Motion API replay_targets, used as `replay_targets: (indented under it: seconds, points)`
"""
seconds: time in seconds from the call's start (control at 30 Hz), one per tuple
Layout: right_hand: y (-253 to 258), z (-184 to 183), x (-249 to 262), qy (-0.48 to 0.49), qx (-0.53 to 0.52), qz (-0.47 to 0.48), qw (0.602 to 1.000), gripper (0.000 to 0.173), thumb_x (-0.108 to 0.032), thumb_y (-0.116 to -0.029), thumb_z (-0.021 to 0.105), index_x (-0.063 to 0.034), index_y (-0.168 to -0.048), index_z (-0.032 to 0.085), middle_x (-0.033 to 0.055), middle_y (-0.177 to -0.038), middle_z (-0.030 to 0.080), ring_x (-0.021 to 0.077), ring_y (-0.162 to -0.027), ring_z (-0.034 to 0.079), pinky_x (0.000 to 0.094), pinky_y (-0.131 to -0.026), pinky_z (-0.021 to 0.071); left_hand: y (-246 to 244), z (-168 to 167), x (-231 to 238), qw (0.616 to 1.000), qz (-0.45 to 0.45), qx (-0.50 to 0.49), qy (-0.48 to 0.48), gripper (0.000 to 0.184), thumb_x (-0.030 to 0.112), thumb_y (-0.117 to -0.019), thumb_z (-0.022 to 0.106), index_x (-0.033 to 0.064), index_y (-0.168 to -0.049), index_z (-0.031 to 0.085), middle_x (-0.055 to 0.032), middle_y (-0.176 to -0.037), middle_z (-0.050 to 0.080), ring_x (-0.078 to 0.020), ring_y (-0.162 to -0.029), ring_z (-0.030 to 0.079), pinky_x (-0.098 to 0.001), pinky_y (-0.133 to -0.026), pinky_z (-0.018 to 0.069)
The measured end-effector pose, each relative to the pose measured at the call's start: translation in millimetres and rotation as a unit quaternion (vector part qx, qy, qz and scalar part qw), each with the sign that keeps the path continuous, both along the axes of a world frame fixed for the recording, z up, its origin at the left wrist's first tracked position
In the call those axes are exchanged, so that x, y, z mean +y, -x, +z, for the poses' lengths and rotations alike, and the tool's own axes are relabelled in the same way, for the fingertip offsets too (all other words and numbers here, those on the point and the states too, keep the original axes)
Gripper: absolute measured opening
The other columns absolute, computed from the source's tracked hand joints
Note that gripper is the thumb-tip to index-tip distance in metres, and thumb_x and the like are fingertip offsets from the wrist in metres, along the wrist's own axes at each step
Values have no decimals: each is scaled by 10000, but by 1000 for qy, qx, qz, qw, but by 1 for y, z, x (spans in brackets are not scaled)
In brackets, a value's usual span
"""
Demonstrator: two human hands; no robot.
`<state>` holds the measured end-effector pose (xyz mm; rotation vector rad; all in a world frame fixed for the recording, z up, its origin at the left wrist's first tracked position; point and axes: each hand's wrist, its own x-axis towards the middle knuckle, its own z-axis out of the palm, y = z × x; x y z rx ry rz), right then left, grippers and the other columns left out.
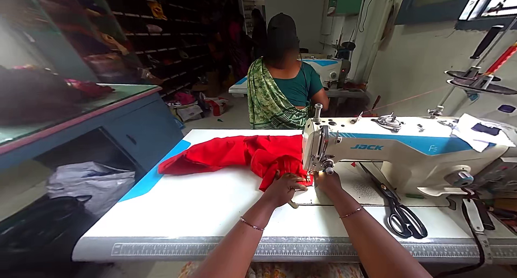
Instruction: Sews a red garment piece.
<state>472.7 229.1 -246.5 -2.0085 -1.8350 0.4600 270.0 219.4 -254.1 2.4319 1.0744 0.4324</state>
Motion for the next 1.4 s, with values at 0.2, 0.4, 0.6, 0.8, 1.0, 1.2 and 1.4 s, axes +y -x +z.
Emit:
replay_targets:
  seconds: [0.2, 0.4, 0.6, 0.8, 1.0, 1.2, 1.4]
  points:
    - [-5, 8, -17, -35, 12, -64, 997, 319, -99, -1076, 448, 87, -1293, 590, 305, -1265, 630, 462, -1171, 631, 611, -966, 488, 1, 0, -1, 1000, -3, -8, -5, 489, -18, -999, 427, 244, -1232, 768, 26, -1446, 615, -218, -1485, 396, -706, -1192, 56]
    - [-40, 5, -10, -71, 113, -188, 973, 326, 12, -1009, 512, 29, -1335, 519, 286, -1396, 515, 423, -1196, 617, 549, -961, 530, 1, -1, 0, 1000, -3, -4, -7, 486, -17, -1000, 435, 255, -1224, 769, 33, -1445, 615, -212, -1481, 402, -707, -1195, 66]
    - [-17, -4, -7, -97, 78, 5, 992, 348, -197, -988, 681, 93, -1178, 647, 269, -1222, 645, 390, -1191, 622, 531, -1039, 477, 1, 4, -5, 1000, 0, -4, -12, 498, -46, -981, 436, 235, -1217, 773, 22, -1428, 629, -241, -1472, 416, -729, -1178, 85]
    - [-5, -5, -8, -57, -26, -8, 998, 331, -197, -1055, 539, 93, -1161, 658, 289, -1253, 631, 412, -1213, 614, 528, -1010, 492, 1, 0, -1, 1000, -3, -2, -4, 510, -33, -989, 421, 252, -1239, 763, 28, -1455, 607, -215, -1488, 392, -709, -1194, 50]
    - [-38, 10, -11, -25, 40, -226, 973, 335, -93, -1093, 387, 125, -1279, 560, 330, -1367, 540, 452, -1265, 571, 564, -1016, 488, 1, -1, 1, 1000, -7, 3, -1, 511, -26, -998, 417, 261, -1250, 755, 36, -1458, 604, -219, -1490, 389, -713, -1194, 64]
    - [-51, 10, -4, -139, 103, -325, 930, 447, 2, -997, 534, 43, -1432, 438, 294, -1461, 465, 440, -1258, 583, 555, -996, 516, 1, -2, 1, 1000, -6, 1, -2, 520, -21, -999, 408, 273, -1252, 754, 47, -1462, 599, -207, -1495, 378, -710, -1197, 53]
    - [-49, 7, -20, -70, 114, -139, 981, 266, -3, -952, 582, 22, -1210, 644, 267, -1275, 596, 437, -1152, 603, 645, -931, 469, 1, 0, 1, 1000, -6, -6, 8, 506, -21, -1001, 412, 258, -1235, 763, 36, -1455, 605, -211, -1490, 387, -702, -1202, 44]
